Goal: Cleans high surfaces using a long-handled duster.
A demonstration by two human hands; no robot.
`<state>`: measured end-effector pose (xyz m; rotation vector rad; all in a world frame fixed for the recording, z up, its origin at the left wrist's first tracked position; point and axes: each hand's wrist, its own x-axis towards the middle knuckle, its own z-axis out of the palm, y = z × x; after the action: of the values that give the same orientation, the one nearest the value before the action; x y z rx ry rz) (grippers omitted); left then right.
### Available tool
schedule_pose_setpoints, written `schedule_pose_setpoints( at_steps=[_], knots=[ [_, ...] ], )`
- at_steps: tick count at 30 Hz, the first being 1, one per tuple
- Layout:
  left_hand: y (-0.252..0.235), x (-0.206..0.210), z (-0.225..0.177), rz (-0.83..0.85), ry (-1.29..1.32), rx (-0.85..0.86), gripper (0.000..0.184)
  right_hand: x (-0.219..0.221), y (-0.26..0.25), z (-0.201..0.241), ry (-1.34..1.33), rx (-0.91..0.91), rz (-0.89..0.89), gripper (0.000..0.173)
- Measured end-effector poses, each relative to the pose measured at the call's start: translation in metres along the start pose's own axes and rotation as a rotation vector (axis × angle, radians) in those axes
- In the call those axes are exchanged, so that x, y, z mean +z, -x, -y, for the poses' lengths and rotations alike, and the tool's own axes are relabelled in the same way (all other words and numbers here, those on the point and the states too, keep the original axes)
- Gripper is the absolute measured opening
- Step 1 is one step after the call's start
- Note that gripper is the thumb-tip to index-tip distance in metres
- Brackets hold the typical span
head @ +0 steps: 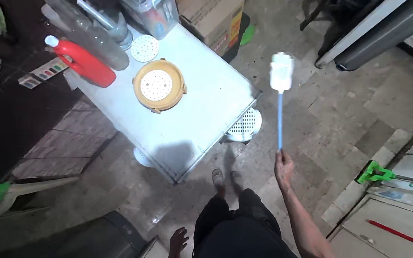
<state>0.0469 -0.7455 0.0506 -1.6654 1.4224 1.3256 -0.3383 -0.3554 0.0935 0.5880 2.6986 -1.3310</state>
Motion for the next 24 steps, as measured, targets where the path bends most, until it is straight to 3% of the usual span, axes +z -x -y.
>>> schedule_pose_setpoints(
  at_steps=[3,5,9,12,16,24],
  knots=[
    [0.006,0.017,-0.021,0.007,-0.018,0.004,0.038,0.024,0.013,-0.003,0.104,-0.206,0.298,0.041],
    [0.008,0.027,-0.027,0.003,-0.024,0.012,0.038,0.038,-0.001,-0.001,0.22,-0.224,0.4,0.042],
    [0.014,0.046,-0.024,-0.062,0.019,0.008,0.038,0.042,-0.04,-0.004,0.125,-0.015,0.198,0.044],
    [0.044,0.069,-0.013,-0.114,0.077,-0.005,0.039,0.028,-0.036,-0.014,0.055,-0.067,0.125,0.044],
    [0.081,0.114,0.0,-0.144,0.1,-0.006,0.038,0.015,-0.015,-0.024,0.017,-0.185,0.273,0.042],
    [0.14,0.175,-0.015,-0.196,-0.154,0.085,0.035,-0.023,-0.023,-0.032,-0.065,-0.097,0.621,0.045]
  ],
)
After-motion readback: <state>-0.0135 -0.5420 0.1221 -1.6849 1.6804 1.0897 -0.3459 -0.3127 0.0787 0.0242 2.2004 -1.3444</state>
